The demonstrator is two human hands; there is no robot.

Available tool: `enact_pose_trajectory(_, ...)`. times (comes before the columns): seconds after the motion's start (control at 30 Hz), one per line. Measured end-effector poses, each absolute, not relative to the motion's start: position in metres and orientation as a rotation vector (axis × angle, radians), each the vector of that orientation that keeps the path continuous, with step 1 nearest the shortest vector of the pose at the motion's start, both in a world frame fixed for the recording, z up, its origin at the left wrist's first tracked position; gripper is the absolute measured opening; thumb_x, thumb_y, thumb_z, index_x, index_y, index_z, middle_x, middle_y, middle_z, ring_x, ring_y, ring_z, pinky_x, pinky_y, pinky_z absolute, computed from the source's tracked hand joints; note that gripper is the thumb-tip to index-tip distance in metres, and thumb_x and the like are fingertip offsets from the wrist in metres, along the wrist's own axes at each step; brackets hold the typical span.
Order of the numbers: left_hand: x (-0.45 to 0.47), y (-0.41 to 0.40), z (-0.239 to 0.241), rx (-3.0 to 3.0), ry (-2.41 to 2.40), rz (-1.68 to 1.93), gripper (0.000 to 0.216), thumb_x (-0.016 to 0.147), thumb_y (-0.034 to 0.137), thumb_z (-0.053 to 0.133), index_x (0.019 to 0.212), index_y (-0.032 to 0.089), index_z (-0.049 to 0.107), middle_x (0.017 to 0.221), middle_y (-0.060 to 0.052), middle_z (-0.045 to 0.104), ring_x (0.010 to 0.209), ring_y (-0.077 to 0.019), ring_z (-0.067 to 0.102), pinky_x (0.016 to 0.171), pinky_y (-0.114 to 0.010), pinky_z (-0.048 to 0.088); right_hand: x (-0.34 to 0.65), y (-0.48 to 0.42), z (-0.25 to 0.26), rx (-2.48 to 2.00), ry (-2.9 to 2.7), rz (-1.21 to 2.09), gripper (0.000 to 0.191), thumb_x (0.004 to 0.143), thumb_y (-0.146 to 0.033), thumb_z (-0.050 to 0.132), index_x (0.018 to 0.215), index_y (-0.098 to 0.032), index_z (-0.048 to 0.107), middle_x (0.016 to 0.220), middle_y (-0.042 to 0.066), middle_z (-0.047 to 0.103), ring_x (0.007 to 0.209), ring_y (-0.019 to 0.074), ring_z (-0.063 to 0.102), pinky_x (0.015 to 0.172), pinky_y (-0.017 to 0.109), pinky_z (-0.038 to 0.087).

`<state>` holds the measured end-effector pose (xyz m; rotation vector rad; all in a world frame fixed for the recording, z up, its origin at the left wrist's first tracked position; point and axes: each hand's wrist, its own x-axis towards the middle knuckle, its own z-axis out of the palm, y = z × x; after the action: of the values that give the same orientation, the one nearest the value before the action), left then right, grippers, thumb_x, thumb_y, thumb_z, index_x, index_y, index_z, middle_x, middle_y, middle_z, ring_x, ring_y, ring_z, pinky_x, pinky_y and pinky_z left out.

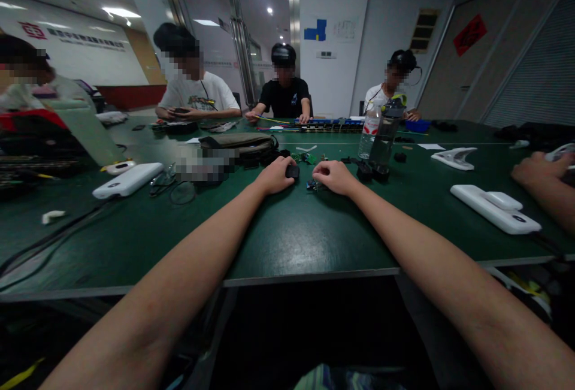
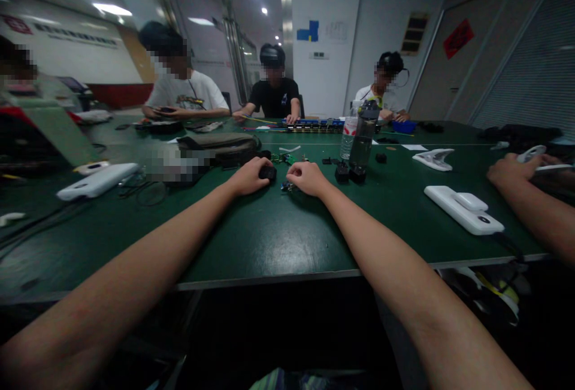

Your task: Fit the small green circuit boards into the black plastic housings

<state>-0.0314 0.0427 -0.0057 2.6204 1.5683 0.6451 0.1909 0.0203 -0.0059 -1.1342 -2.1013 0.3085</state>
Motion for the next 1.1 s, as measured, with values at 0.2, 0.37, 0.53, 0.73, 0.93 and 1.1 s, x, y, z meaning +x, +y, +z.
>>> enact_pose_trajectory(0.2, -0.033, 0.046, -0.008, 2.641, 1.553, 0.666, 0.044, 0.071, 0.024, 0.063, 0.115, 0.021, 0.059, 0.114, -0.009, 0.060, 0.105, -0.0267, 0.063, 0.099, -0.040, 0.051, 0.190, 0.024, -0.010, -1.120, -2.087, 0.478, 0.013, 0.075, -0.011, 0.067, 0.084, -0.016, 0.075, 0.068, -0.002, 0.068, 0.066, 0.0115, 0.062, 0.067, 0.023, 0.046)
enact_pose_trajectory(0.37, -0.032, 0.046, -0.009, 2.641, 1.530, 0.669, 0.043, 0.071, 0.023, 0.063, 0.114, 0.020, 0.058, 0.114, -0.010, 0.060, 0.107, -0.0281, 0.062, 0.099, -0.041, 0.051, 0.190, 0.028, -0.013, -1.083, -2.047, 0.565, 0.026, 0.074, -0.003, 0.062, 0.091, -0.016, 0.075, 0.081, 0.003, 0.075, 0.077, 0.0143, 0.070, 0.076, 0.026, 0.054)
enact_pose_trajectory(0.53, -0.032, 0.045, -0.008, 2.653, 1.488, 0.676, 0.042, 0.071, 0.022, 0.062, 0.112, 0.020, 0.057, 0.113, -0.010, 0.060, 0.108, -0.0281, 0.061, 0.099, -0.041, 0.050, 0.190, 0.027, -0.012, -1.071, -2.058, 0.469, 0.031, 0.072, 0.004, 0.058, 0.087, -0.016, 0.077, 0.093, 0.006, 0.079, 0.088, 0.0169, 0.073, 0.085, 0.030, 0.055)
enact_pose_trajectory(0.73, -0.031, 0.044, -0.007, 2.672, 1.409, 0.708, 0.039, 0.068, 0.019, 0.062, 0.107, 0.020, 0.055, 0.110, -0.009, 0.059, 0.106, -0.0270, 0.061, 0.098, -0.040, 0.051, 0.190, 0.030, -0.017, -1.053, -2.032, 0.551, 0.024, 0.077, 0.000, 0.061, 0.088, -0.015, 0.076, 0.086, 0.006, 0.077, 0.081, 0.0156, 0.072, 0.080, 0.028, 0.055)
enact_pose_trajectory(0.93, -0.030, 0.044, -0.008, 2.672, 1.341, 0.729, 0.036, 0.067, 0.018, 0.061, 0.102, 0.020, 0.053, 0.108, -0.009, 0.059, 0.105, -0.0267, 0.060, 0.097, -0.040, 0.050, 0.193, 0.031, -0.016, -1.081, -2.073, 0.454, 0.021, 0.078, -0.002, 0.062, 0.086, -0.015, 0.076, 0.075, 0.002, 0.074, 0.071, 0.0132, 0.066, 0.073, 0.025, 0.049)
enact_pose_trajectory(1.1, -0.028, 0.045, -0.007, 2.668, 1.303, 0.755, 0.036, 0.065, 0.018, 0.061, 0.100, 0.019, 0.052, 0.107, -0.009, 0.058, 0.104, -0.0271, 0.060, 0.097, -0.041, 0.049, 0.193, 0.029, -0.013, -1.130, -2.119, 0.394, 0.021, 0.080, -0.003, 0.060, 0.085, -0.015, 0.077, 0.067, 0.000, 0.069, 0.067, 0.0121, 0.060, 0.070, 0.023, 0.043)
